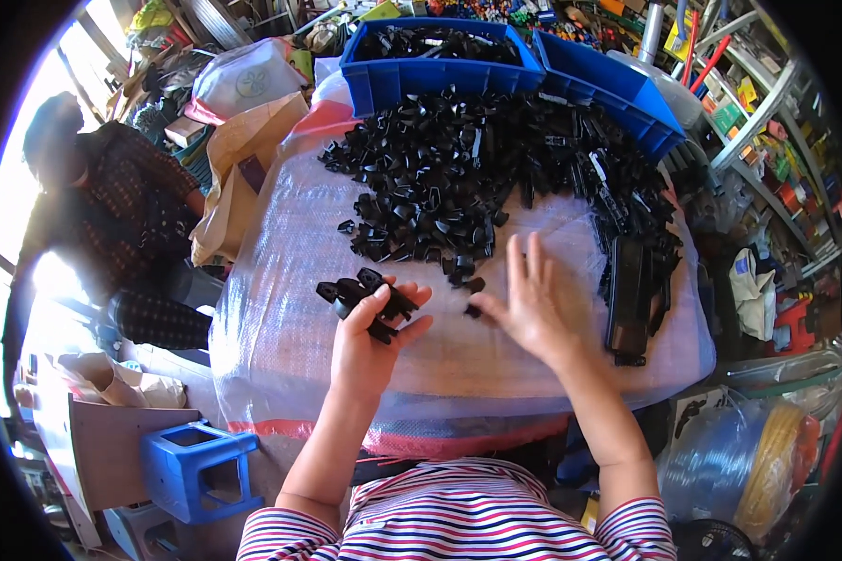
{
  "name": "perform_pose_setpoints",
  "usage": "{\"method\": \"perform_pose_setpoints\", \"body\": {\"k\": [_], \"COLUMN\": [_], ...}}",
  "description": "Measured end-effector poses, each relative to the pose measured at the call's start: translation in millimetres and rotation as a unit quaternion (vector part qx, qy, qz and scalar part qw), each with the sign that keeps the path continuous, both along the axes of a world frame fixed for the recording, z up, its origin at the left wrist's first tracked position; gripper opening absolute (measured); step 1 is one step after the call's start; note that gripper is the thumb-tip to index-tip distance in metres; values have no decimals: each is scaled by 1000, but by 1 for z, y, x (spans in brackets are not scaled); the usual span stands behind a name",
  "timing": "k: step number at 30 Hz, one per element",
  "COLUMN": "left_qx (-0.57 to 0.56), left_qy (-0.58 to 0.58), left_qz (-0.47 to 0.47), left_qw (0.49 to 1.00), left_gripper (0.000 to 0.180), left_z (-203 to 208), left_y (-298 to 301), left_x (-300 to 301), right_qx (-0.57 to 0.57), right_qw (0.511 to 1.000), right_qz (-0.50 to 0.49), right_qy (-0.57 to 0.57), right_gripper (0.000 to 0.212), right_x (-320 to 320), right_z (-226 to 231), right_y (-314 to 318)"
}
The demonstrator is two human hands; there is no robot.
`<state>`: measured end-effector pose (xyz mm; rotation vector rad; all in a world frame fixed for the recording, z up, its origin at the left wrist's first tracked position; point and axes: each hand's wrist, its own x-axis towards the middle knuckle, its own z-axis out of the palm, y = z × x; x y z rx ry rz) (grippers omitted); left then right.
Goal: Assembling small black plastic components by hand on a workbench.
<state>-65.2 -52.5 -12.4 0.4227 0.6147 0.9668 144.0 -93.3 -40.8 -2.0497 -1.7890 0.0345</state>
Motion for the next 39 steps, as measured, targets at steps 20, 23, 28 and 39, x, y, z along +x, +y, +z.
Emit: {"method": "perform_pose_setpoints", "body": {"k": [20,23,28,39], "left_qx": [287,305,108,99], "left_qy": [262,265,220,170], "left_qz": [-168,-107,-136,-171], "left_qw": [906,908,960,965], "left_gripper": [20,16,18,17], "left_z": [-2,-11,16,76], "left_y": [12,38,70,226], "left_x": [1,9,25,108], "right_qx": [46,126,147,173], "right_qw": [992,981,976,971], "right_qz": [113,145,161,134], "right_qy": [-12,-39,14,94], "right_gripper": [13,12,24,22], "right_x": [8,-1,13,20], "right_z": [25,28,16,-4], "right_y": [41,47,63,68]}}
